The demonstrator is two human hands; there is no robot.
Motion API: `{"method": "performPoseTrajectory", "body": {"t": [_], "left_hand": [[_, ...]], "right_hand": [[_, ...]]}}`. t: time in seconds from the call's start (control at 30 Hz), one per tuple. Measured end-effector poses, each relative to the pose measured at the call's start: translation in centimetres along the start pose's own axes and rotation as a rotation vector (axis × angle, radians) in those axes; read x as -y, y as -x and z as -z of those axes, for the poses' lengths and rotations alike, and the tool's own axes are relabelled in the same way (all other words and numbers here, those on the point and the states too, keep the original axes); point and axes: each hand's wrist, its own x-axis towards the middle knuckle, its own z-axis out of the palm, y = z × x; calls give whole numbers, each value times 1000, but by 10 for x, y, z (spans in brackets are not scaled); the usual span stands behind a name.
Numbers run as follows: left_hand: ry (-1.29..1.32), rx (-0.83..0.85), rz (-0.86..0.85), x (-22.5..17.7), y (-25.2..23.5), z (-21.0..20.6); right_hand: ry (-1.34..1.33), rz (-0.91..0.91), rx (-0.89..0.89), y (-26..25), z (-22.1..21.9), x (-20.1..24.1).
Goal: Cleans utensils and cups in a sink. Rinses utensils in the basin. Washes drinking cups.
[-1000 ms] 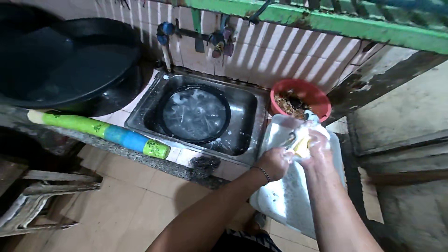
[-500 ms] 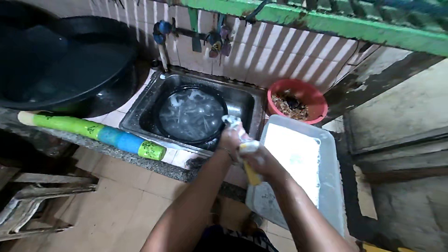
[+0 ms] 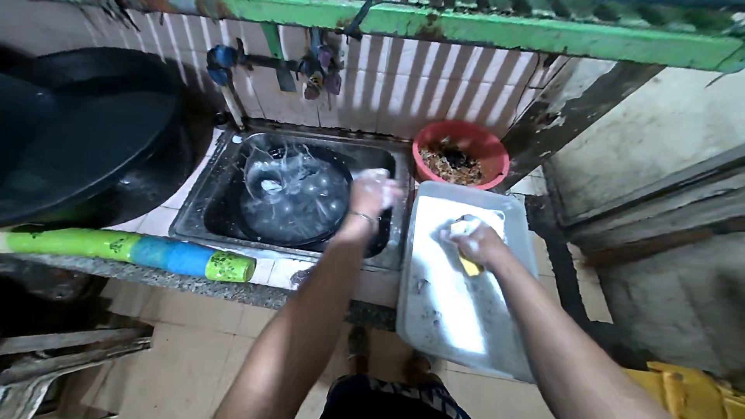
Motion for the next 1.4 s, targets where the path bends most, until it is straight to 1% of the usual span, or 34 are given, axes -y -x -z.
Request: {"method": "performPoseTrajectory", "body": {"t": [0.03, 0.07, 0.1, 0.13, 0.17, 0.2, 0.23, 0.3, 0.37, 0.43, 0.47, 0.5, 0.57, 0.63, 0.67, 0.73, 0.8, 0.83, 0.9, 0.93, 0.97, 1.0, 1.03, 1.07, 1.1, 1.17, 1.2, 1.27, 1.3, 1.37, 1.4], "left_hand": [[-43, 142, -21, 7, 16, -23], [-182, 279, -40, 14, 29, -43], [-426, 405, -65, 22, 36, -59], [-728, 506, -67, 26, 42, -72], [-1008, 582, -24, 30, 48, -84], [-1213, 645, 45, 35, 53, -94], [-1346, 678, 102, 42, 57, -103], [-1444, 661, 178, 66, 63, -114], [-1428, 583, 237, 82, 73, -117], [-1439, 608, 259, 85, 80, -114], [-1469, 678, 263, 85, 84, -111], [-1501, 761, 246, 83, 86, -109], [-1479, 890, 222, 78, 90, -106], [-1411, 935, 206, 78, 89, -105], [-1380, 930, 193, 80, 88, -103], [-1309, 852, 157, 86, 86, -96], [-1201, 756, 84, 84, 88, -86], [-1135, 715, 55, 77, 90, -82], [-1023, 630, -11, 62, 96, -78], [-995, 578, -72, 59, 98, -77], [-953, 517, -164, 59, 100, -77], [-913, 464, -274, 61, 100, -77], [-895, 445, -348, 62, 101, -76], [-908, 463, -365, 61, 102, -75], [-941, 493, -356, 59, 104, -73], [-996, 568, -270, 58, 104, -71], [-993, 590, -250, 59, 104, -72], [-952, 607, -275, 61, 108, -74], [-903, 568, -333, 64, 109, -73], [-743, 376, -472, 69, 103, -71], [-641, 286, -474, 68, 97, -71]], "right_hand": [[36, 49, -51, -11, 5, -8], [31, 74, -107, -18, 9, -11], [13, 70, -151, -23, 12, -13], [14, 37, -179, -26, 14, -16], [51, -3, -196, -24, 12, -23], [123, -67, -159, -16, 10, -30], [221, -116, -76, -7, 6, -41], [414, -165, 196, 15, -3, -66], [542, -145, 381, 40, -13, -75], [527, -160, 456, 63, -19, -62], [459, -198, 436, 72, -21, -57], [349, -245, 366, 78, -25, -55], [20, -345, 178, 86, -31, -49], [-258, -439, 98, 88, -37, -35], [-387, -456, 91, 88, -40, -25], [-628, -440, 99, 88, -45, -17], [-777, -425, 81, 86, -39, -14], [-819, -403, 48, 85, -33, -14], [-845, -289, -42, 84, -27, -16], [-859, -223, -92, 85, -28, -20], [-862, -159, -127, 86, -30, -23], [-850, -113, -132, 89, -30, -27], [-814, -100, -113, 94, -30, -30], [-761, -129, -61, 101, -28, -33], [-704, -172, 36, 107, -26, -37], [-592, -234, 238, 114, -26, -45], [-541, -269, 286, 116, -26, -44], [-509, -302, 275, 118, -29, -39], [-503, -298, 248, 118, -29, -37], [-529, -283, 126, 113, -28, -33], [-560, -277, 55, 111, -26, -28]]}}
